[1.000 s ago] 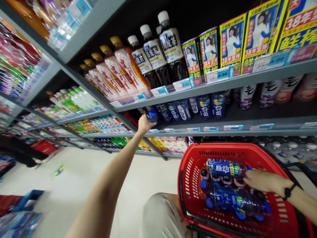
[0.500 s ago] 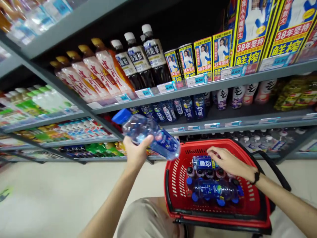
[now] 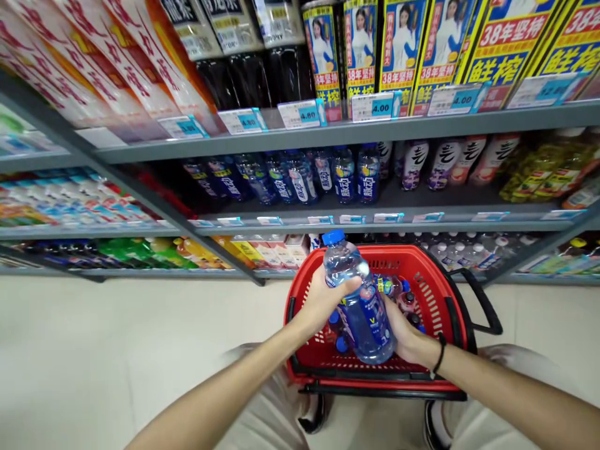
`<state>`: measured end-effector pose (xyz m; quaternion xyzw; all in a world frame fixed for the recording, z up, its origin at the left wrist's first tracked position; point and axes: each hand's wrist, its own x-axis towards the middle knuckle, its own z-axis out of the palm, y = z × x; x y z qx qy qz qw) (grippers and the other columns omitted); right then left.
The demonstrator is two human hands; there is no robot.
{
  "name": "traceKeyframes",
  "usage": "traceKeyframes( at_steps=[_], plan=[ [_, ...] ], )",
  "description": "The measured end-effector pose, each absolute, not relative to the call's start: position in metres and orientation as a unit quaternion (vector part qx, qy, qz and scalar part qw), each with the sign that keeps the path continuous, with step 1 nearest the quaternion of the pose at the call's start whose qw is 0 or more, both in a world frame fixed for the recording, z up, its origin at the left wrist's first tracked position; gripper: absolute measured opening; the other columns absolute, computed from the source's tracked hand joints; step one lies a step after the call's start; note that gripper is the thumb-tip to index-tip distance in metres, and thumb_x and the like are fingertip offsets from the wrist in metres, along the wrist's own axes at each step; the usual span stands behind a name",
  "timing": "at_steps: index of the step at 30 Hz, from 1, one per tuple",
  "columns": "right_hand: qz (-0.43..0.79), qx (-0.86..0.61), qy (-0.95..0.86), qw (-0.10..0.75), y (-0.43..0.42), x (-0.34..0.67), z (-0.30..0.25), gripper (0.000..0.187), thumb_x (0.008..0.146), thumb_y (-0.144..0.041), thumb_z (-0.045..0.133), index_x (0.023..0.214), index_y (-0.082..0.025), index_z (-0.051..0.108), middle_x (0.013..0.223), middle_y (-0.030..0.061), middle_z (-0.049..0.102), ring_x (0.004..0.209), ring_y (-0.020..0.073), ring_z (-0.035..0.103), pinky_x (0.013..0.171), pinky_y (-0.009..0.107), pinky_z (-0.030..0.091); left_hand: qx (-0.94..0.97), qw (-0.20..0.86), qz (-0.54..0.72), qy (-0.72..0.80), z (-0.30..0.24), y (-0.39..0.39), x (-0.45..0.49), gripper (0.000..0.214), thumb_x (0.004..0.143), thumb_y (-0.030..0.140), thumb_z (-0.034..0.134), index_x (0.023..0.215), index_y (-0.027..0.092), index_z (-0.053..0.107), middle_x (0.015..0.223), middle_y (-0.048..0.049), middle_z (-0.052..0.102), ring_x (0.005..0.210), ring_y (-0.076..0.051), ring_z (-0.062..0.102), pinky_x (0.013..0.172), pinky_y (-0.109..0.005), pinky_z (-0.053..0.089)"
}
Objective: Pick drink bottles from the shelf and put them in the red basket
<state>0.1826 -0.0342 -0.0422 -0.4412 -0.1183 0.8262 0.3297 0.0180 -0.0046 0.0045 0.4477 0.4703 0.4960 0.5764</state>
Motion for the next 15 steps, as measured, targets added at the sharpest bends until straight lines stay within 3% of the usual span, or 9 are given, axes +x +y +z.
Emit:
traceKeyframes(
  at_steps=[6,10,15],
  plan=[
    [0.815,-0.453,-0.137,0.335,-0.033,0.187,-0.048,0.044,0.102,-0.049,0.048,0.131,-0.019,0.065,0.121,0.0052,0.074,0.115,0.0205,0.067,0.112,0.041,0.045,0.463,0.567,0.492,0.472,0.015,-0.006,0.021,0.054,0.066,0.045,0.088,0.104,0.014,0.066,0.099,-0.0072,0.074,0.086,-0.019,0.069,0.080,-0.028,0.054],
    [0.768,-0.450,-0.203,0.408,-0.031,0.190,-0.050,0.046,0.097,-0.055,0.054,0.128,-0.024,0.068,0.128,0.0004,0.070,0.129,0.0199,0.059,0.120,0.039,0.036,0.501,0.520,0.490,0.488,0.019,-0.010,0.027,0.046,0.072,0.042,0.085,0.101,0.014,0.064,0.095,-0.0069,0.074,0.083,-0.019,0.068,0.078,-0.029,0.054],
    [0.765,-0.447,-0.221,0.408,-0.028,0.193,-0.057,0.054,0.090,-0.063,0.058,0.125,-0.024,0.069,0.123,0.0030,0.073,0.131,0.0254,0.057,0.119,0.046,0.037,0.564,0.507,0.486,0.435,0.018,-0.021,0.030,0.052,0.083,0.044,0.078,0.120,0.015,0.057,0.111,-0.0109,0.070,0.098,-0.022,0.067,0.088,-0.035,0.054]
  ],
)
